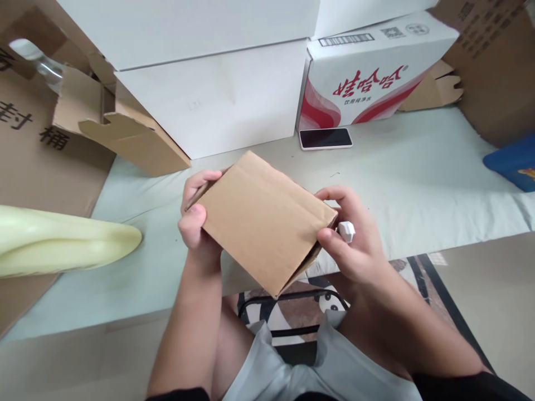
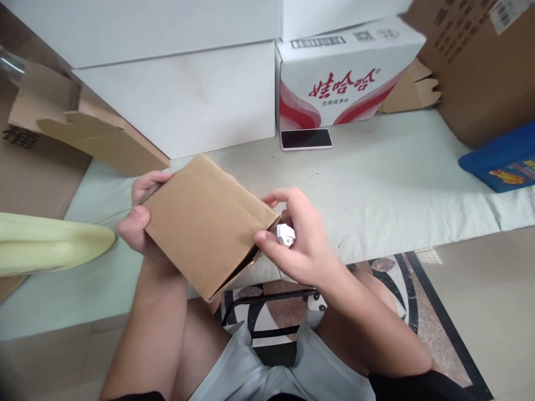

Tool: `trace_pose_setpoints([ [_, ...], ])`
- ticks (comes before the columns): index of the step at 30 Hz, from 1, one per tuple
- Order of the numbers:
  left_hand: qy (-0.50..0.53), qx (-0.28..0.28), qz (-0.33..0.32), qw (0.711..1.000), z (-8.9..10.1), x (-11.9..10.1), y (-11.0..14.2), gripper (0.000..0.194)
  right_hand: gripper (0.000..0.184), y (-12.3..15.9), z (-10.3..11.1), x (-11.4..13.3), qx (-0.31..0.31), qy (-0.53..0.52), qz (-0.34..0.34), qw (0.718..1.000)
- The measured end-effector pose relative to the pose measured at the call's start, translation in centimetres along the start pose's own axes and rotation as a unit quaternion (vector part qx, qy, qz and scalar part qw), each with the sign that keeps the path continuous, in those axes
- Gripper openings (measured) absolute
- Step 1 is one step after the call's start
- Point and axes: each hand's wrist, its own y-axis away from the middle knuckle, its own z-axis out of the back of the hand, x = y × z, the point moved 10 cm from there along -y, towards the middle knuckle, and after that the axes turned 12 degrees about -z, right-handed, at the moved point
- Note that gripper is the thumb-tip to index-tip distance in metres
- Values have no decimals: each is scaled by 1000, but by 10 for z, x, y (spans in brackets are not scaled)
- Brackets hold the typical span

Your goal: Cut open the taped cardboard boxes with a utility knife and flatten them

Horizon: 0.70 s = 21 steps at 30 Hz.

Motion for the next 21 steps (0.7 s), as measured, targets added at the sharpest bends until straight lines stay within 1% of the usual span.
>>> trace_pose_setpoints([
  [2, 17, 7, -3, 1000, 0, 0, 1, 34, 33, -1, -1, 1, 4, -4, 1, 1000],
  [4, 33, 18, -1, 999, -1, 1, 2, 33, 30, -1, 2, 2, -7, 0, 1, 1000],
  [6, 41, 22, -3, 999, -2, 2, 3, 34, 21, 0, 12, 7, -44, 7, 20, 999],
  [7, 42, 24, -6, 999, -2, 2, 3, 35, 21, 1, 20, 11, -72, 3, 37, 997],
  [8, 41, 23, -9, 999, -1, 3, 2, 37, 25, 3, 29, 14, -103, -12, 57, 993],
  [10, 40, 19, -16, 999, 1, 5, 1, 42, 33, 9, 48, 19, -164, -74, 103, 978],
  [11, 43, 20, -19, 999, 2, 6, 0, 43, 34, 11, 57, 21, -183, -114, 123, 969],
  [13, 51, 22, -24, 998, 2, 7, -1, 43, 35, 16, 68, 25, -194, -181, 156, 951],
  [15, 52, 17, -26, 998, 3, 8, -1, 43, 38, 18, 73, 27, -191, -216, 142, 947],
  [16, 49, 12, -26, 998, 3, 8, -1, 43, 41, 19, 74, 27, -195, -224, 116, 948],
  [17, 45, 7, -25, 999, 4, 8, -1, 44, 42, 20, 75, 25, -205, -229, 75, 949],
  [18, 42, 2, -24, 999, 4, 8, -1, 44, 45, 23, 74, 26, -209, -229, 53, 949],
  [20, 43, 3, -20, 999, 2, 8, -1, 43, 52, 26, 70, 29, -199, -225, 22, 954],
  [21, 45, 4, -20, 999, 1, 8, -1, 42, 56, 27, 68, 31, -192, -219, 19, 956],
])
